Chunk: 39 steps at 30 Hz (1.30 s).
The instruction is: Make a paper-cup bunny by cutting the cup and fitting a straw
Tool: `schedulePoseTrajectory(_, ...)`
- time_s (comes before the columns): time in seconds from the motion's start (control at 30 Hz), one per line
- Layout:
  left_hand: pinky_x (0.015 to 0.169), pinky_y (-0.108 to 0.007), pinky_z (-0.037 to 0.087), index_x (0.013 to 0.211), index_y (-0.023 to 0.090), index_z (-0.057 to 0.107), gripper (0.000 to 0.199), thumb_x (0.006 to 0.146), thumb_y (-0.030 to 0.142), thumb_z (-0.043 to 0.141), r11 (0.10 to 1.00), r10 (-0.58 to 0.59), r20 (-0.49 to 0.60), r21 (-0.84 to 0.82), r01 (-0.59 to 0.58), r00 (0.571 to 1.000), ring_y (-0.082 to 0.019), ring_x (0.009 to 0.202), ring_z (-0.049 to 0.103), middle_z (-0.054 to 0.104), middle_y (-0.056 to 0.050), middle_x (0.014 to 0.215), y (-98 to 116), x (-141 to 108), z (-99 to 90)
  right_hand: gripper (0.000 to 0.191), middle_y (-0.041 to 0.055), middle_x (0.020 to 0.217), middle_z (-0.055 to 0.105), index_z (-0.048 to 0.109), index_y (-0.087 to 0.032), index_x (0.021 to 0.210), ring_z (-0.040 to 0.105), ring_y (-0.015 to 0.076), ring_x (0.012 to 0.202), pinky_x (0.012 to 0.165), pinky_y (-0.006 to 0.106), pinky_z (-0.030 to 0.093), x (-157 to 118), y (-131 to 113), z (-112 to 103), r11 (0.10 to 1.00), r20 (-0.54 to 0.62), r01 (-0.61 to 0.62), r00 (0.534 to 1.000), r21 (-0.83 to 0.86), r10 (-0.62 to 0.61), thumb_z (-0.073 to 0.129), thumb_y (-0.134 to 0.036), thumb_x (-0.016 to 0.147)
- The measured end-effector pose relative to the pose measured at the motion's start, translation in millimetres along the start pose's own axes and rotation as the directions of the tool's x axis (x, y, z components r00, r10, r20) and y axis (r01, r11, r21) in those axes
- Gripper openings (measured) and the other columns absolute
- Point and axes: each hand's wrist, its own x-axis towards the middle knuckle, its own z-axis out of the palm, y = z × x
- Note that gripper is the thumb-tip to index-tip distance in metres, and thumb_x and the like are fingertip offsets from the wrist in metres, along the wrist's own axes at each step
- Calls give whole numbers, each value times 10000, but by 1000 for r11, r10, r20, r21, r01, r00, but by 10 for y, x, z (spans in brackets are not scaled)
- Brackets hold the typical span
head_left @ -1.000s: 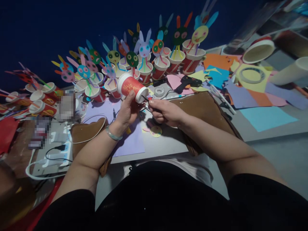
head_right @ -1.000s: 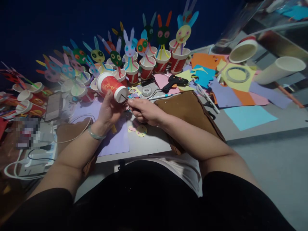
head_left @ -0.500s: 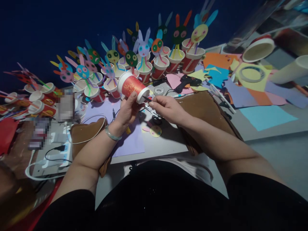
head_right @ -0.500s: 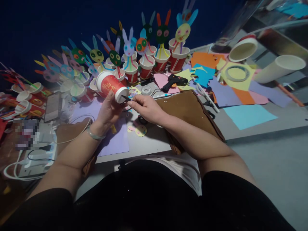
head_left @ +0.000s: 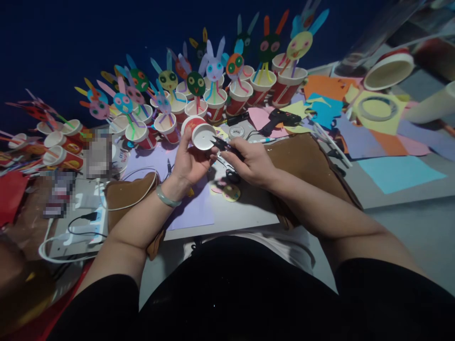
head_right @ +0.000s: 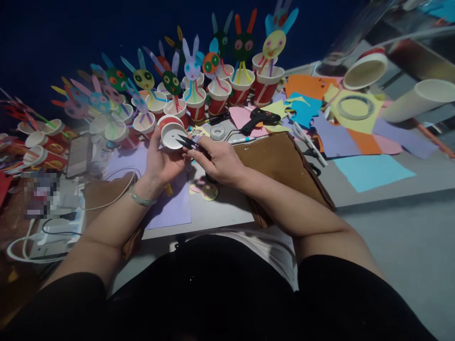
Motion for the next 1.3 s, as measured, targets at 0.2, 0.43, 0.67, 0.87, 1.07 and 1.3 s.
schedulePoseTrajectory(0.2,620,-299,603,1005,203,762,551,849,728,702,1000,-1,38,14,1,999,-196,762,730,809,-90,949,-9,-14,0,330,-28,704,505,604,-198,915,448,124,639,644,273,312,-22,-25,27,997,84,-56,995,49,52,518,-478,1067)
schedulePoseTrajectory(0.43,718,-324,636,978,211,762,479,821,663,736,998,39,46,39,-41,998,-279,982,797,823,-88,932,-46,-58,45,291,-15,756,557,630,-193,919,482,132,694,685,278,353,3,-29,54,974,148,-171,978,146,150,539,-441,1041)
schedulePoseTrajectory(0.67,835,-363,625,983,240,764,444,793,641,768,988,128,52,75,-131,990,-252,977,761,811,-73,986,-61,-59,31,515,-69,594,397,481,-230,719,356,93,563,518,233,273,35,-105,79,710,283,-446,895,544,346,690,-642,947)
schedulePoseTrajectory(0.87,845,-382,595,1038,244,754,582,735,741,784,967,194,80,150,-204,978,-270,1021,745,782,-79,1003,-78,-27,-3,441,-133,563,308,496,-220,811,139,30,456,403,150,150,66,-222,35,180,570,-682,705,709,423,800,-519,923)
schedulePoseTrajectory(1.07,772,-308,567,1057,247,738,583,720,717,812,971,191,81,131,-200,978,-226,1008,734,794,-50,1060,-66,-42,6,323,-136,503,298,520,-200,838,75,30,426,368,106,181,87,-262,-35,20,675,-738,627,674,387,566,-403,1086)
schedulePoseTrajectory(1.3,795,-282,588,1086,259,762,547,753,690,813,970,194,81,130,-204,978,-225,1067,770,829,-34,1122,-51,-73,14,354,-136,458,296,506,-206,822,86,37,366,347,116,202,83,-263,-54,-46,717,-746,618,664,323,426,-363,1129)
